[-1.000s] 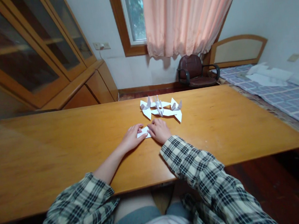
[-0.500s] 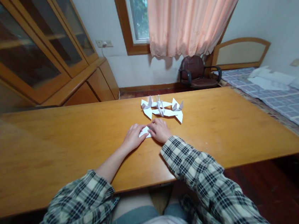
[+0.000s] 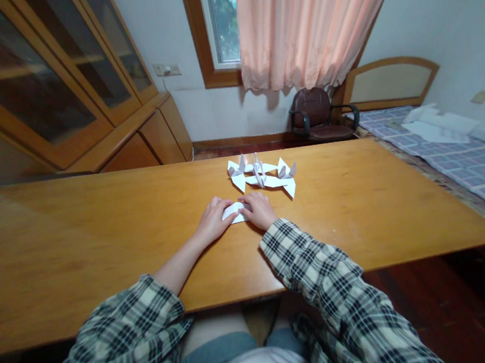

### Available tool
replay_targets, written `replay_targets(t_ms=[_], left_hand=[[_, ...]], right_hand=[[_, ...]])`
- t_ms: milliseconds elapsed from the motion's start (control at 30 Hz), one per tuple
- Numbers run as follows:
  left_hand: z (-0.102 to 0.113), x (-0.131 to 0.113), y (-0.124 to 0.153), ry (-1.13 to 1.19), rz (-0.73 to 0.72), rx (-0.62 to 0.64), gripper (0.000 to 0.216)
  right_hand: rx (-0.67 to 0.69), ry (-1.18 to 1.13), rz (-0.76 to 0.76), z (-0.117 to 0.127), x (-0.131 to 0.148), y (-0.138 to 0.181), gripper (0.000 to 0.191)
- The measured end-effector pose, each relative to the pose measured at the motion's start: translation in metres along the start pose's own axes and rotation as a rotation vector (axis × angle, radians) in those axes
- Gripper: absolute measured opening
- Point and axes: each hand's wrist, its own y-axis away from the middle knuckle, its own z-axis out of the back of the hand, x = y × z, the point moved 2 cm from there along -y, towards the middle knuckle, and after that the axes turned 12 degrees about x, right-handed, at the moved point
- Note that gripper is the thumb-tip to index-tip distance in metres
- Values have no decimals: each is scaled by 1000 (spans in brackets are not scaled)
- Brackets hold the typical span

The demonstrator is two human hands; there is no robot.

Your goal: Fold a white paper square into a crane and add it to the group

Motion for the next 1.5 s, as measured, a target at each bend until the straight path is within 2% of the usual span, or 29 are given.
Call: replay_targets(t_ms=[200,333,433,667,900,1500], left_hand=[[3,-2,-2,-40,3,-22,18],[5,-1,-3,-89,-48,-76,10],[8,-2,-2,-113,-103,-85,6],[10,0,4,-136,-183,-1,14],[11,-1,10,-228,-185,72,22],[8,-11,22,-332,-199,104,22]], right_hand=[[-40,10,20,-3,-6,-4,17],[-88,-39,71,-3,-9,-5,10],[-102,-75,122,-3,-11,-4,11],[-78,12,204,-4,-14,3,18],[3,140,169,-5,-10,8,23],[79,277,164,-3,0,15,27]])
